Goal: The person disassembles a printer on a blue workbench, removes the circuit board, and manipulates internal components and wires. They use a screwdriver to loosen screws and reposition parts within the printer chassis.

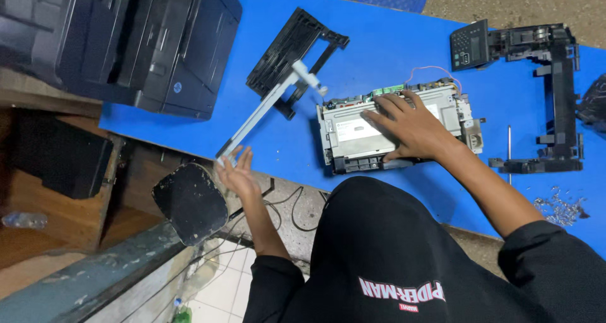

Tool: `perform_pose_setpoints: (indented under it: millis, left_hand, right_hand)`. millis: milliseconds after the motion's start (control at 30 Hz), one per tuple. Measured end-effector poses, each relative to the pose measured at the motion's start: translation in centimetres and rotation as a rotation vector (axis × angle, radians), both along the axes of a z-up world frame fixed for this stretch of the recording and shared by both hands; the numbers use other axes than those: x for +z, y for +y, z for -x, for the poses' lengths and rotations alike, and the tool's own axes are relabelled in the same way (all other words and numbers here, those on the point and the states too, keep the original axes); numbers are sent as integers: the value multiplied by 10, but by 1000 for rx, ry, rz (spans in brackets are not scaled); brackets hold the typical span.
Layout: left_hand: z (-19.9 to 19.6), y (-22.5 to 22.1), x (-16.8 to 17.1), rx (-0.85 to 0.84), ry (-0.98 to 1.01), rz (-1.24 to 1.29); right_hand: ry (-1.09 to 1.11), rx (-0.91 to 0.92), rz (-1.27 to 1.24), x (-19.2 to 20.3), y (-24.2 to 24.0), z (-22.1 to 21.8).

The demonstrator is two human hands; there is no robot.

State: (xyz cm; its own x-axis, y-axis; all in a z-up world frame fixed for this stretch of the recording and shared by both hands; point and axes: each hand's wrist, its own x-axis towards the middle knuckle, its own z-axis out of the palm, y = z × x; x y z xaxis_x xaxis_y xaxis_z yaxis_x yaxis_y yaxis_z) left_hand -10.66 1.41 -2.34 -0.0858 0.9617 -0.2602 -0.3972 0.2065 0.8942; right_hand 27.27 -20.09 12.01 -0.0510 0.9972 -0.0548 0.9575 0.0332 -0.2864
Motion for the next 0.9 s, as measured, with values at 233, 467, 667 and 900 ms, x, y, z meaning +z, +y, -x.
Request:
perform_pose_setpoints:
  millis: [233, 467, 667, 900]
  left_hand:
    - [62, -8, -53, 227, -29, 121]
    - [56, -20, -55, 372, -65, 156]
    - [35, -27, -16, 141, -391, -25]
    - [-6, -29, 32, 77, 135, 558]
  right_hand:
    - [73, -90, -37, 23, 1, -14]
    - [238, 88, -278, 39, 37, 36]
    - [266, 113, -100, -33, 133, 205]
    - [645, -596, 425, -132, 224, 276]
